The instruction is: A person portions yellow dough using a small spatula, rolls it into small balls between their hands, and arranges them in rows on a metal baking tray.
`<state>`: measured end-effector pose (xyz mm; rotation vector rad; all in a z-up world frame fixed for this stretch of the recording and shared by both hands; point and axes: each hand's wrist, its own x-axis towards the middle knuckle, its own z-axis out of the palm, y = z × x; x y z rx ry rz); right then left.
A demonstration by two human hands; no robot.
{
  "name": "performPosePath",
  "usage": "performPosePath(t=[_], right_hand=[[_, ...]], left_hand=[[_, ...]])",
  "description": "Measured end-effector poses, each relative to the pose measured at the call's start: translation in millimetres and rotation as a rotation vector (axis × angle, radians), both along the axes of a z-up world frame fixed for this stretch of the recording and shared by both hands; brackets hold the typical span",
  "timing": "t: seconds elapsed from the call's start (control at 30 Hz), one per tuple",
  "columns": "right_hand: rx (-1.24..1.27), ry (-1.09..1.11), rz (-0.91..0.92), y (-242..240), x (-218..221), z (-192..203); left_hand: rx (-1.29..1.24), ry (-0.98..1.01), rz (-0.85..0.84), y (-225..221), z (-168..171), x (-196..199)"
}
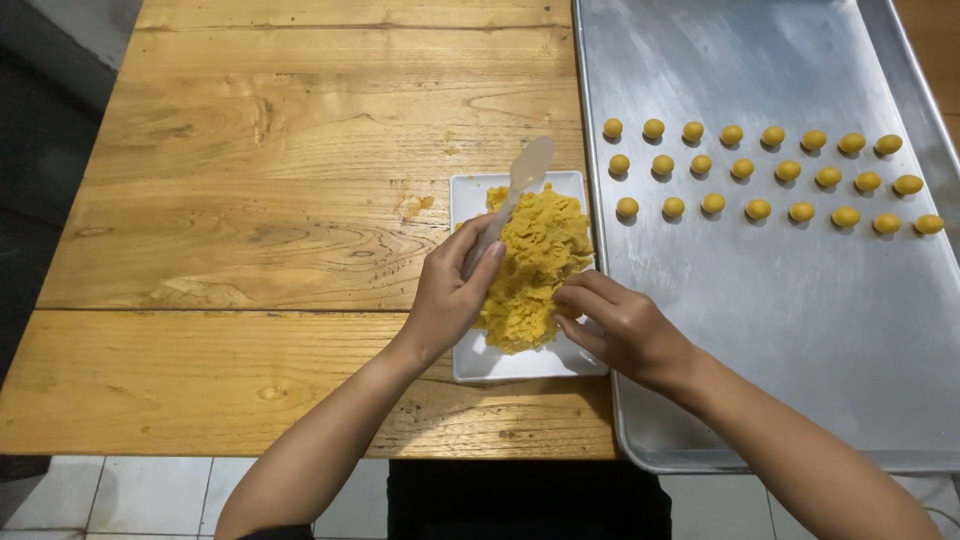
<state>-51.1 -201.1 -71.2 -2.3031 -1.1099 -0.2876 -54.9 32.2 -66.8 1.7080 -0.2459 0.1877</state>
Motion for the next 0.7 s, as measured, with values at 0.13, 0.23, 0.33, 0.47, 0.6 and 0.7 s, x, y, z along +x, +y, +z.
performPosePath(t=[0.13, 0.23, 0.33, 0.47, 0.6, 0.7], right_hand=[[0.039, -0.002, -0.014, 4.3, 1.7, 0.7], [0.060, 0.074, -0.012, 5.1, 3.0, -0.7], [0.039, 0.006, -0.022, 3.6, 6.4, -7.5], [0.067, 0.156, -0.041, 0.9, 8.7, -17.0], [0.118, 0.388, -0.077, 4.8, 8.7, 6.9], [0.143, 0.460, -0.090, 5.8, 9.0, 22.9]], left_hand=[[0.000, 0.020, -0.011, 0.0, -0.4, -0.3], [0.006, 0.022, -0.007, 0.0, -0.2, -0.6], [0.010, 0.021, -0.010, 0.9, 1.1, 0.9], [0.026, 0.027, -0.013, 1.5, 3.1, -0.6], [0.019, 0.035, -0.011, 1.8, 2.0, -0.3], [0.023, 0.040, -0.011, 1.4, 8.1, -2.0]])
